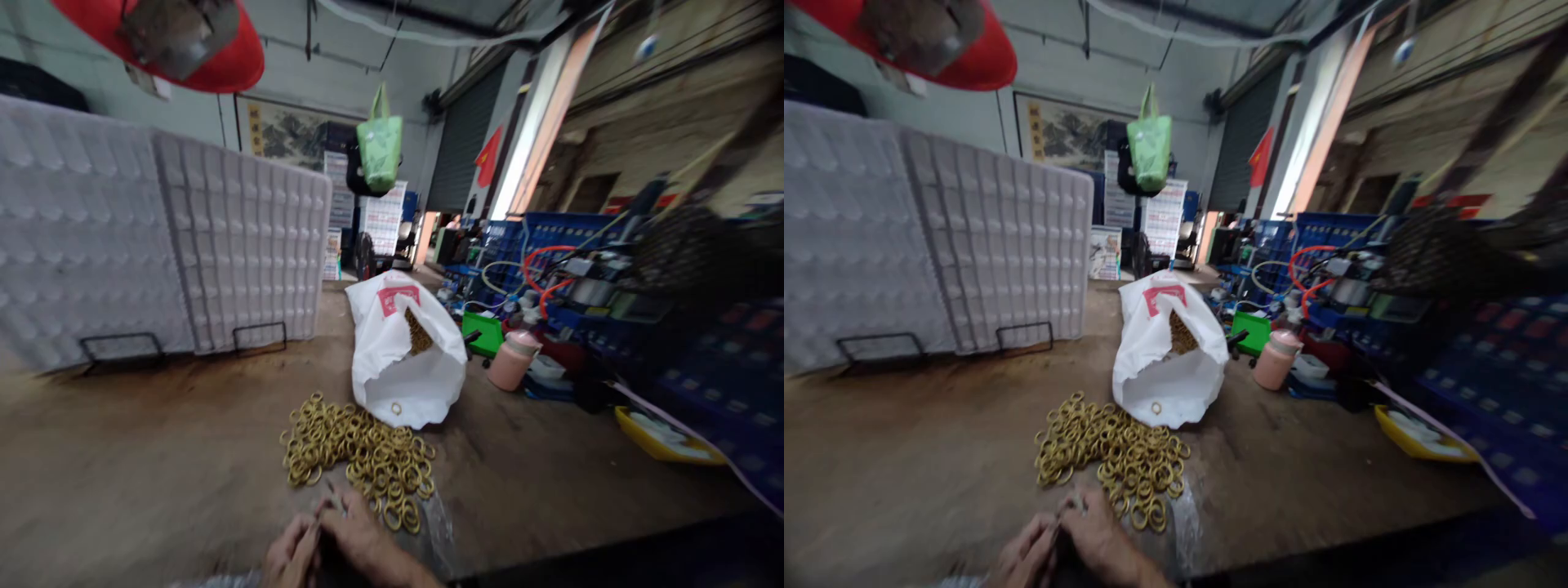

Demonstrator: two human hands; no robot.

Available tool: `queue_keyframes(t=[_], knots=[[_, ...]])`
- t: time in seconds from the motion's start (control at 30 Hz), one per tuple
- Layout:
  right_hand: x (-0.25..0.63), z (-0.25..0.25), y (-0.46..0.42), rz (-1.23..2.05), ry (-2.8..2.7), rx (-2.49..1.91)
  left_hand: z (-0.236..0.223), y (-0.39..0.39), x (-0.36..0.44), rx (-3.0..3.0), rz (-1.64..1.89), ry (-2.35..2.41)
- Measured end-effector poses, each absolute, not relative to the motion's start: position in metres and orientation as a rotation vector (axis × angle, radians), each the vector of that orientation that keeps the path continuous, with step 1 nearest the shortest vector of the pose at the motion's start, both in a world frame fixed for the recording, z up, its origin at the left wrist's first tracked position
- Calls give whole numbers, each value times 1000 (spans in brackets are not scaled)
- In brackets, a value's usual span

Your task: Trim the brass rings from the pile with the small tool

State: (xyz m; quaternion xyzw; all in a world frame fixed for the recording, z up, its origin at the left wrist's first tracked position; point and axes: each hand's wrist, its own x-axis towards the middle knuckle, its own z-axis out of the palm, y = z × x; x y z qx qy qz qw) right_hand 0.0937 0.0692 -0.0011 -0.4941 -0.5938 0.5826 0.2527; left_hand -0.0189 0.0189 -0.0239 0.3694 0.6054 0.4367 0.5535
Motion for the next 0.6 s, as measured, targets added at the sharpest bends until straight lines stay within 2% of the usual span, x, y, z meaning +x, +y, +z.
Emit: queue_keyframes(t=[0.2,0.37,0.47,0.6], knots=[[100,10,63,1633,-1646,-1191,1,1,-13,788,1101,1318],[102,9,63,1608,-1707,-1157,3,-7,-11,722,1184,1231],[103,7,63,1472,-1792,-1187,1,-8,-11,708,1213,1195],[108,3,60,1122,-2062,-1191,2,-6,-12,683,1235,1205]])
